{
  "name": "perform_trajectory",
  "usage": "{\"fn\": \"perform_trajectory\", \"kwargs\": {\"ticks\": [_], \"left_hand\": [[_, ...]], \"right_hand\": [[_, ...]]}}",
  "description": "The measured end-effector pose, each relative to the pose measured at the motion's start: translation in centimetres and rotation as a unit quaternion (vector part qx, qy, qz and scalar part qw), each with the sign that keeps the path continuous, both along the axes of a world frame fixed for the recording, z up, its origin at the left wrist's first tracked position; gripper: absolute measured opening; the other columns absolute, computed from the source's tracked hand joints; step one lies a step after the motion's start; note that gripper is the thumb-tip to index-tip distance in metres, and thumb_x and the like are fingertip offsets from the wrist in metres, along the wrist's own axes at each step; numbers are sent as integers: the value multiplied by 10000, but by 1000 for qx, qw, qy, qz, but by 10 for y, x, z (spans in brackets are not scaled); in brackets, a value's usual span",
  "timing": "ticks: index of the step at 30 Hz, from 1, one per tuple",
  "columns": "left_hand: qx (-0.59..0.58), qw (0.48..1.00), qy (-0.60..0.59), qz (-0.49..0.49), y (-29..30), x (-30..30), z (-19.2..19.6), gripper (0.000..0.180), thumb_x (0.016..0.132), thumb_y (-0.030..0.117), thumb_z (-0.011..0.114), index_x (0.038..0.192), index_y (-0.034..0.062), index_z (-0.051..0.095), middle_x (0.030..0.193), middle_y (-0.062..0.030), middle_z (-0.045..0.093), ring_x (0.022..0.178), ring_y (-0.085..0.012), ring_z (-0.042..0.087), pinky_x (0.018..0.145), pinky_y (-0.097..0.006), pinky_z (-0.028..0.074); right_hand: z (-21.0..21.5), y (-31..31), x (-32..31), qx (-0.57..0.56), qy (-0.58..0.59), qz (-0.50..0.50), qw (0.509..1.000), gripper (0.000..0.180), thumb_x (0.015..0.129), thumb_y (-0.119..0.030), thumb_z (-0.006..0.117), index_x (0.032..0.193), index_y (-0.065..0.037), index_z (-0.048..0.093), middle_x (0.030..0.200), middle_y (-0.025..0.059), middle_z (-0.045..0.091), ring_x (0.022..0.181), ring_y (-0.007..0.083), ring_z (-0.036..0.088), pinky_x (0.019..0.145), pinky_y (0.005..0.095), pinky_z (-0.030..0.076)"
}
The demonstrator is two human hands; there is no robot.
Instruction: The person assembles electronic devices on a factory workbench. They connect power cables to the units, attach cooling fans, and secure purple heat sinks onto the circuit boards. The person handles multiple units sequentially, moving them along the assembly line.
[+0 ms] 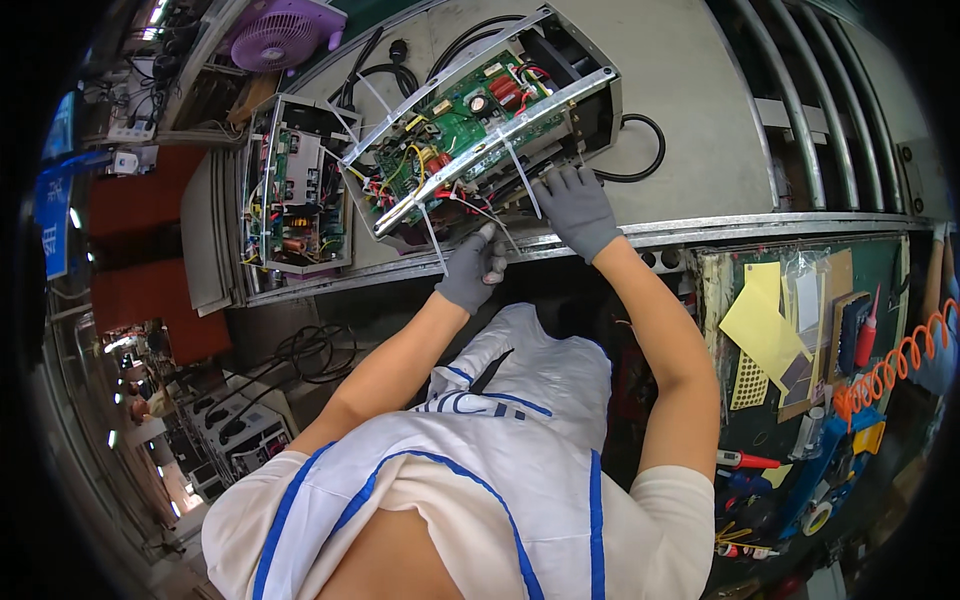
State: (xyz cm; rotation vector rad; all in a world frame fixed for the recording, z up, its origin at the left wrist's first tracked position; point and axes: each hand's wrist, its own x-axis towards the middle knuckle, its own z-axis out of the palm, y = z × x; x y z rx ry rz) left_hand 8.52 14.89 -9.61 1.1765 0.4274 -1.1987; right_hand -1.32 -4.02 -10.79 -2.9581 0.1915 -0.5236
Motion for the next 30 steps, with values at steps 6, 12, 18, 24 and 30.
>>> {"fn": "perform_trajectory", "kwargs": {"ticks": [6, 12, 18, 24, 30], "left_hand": [[-73, 994, 29, -70, -6, -5, -2, 206, 986, 218, 448, 1069, 45, 523, 649, 2, 485, 418, -79, 389, 333, -201, 273], [-80, 995, 43, -41, -1, -2, 0, 152, 968, 193, 477, 977, 53, 535, 657, -11, 517, 436, -78, 398, 348, -206, 282], [-23, 988, -66, -139, -3, -3, 5, 195, 952, 178, 469, 1027, 16, 548, 721, -33, 568, 484, -82, 439, 381, -193, 328], [13, 990, -65, -121, -26, -30, -21, 171, 929, 155, 479, 993, 12, 548, 835, -102, 612, 588, -127, 569, 429, -220, 412], [-31, 999, 19, -20, -121, -36, -56, 115, 931, 150, 499, 971, 58, 555, 815, -86, 577, 681, -170, 545, 535, -275, 421]], "right_hand": [[2, -9, 1, -74, 7, 13, 997, 314, 803, -207, 532, 1096, -103, 572, 1006, 77, 561, 967, 234, 525, 814, 363, 402], [-9, -2, 14, -58, -22, 31, 998, 359, 744, -192, 588, 1093, -116, 558, 1003, 110, 569, 940, 267, 539, 818, 401, 409], [3, -5, 8, -29, 31, 10, 999, 171, 791, -148, 542, 956, -123, 578, 940, 79, 548, 933, 244, 533, 763, 381, 418], [13, -29, -64, 90, 145, -175, 970, 460, 627, -217, 761, 1022, -127, 544, 966, 78, 529, 942, 258, 520, 771, 400, 412], [12, -81, -81, 34, 164, -269, 948, 489, 599, -206, 764, 1031, -128, 549, 963, 72, 529, 928, 249, 523, 756, 382, 412]]}}
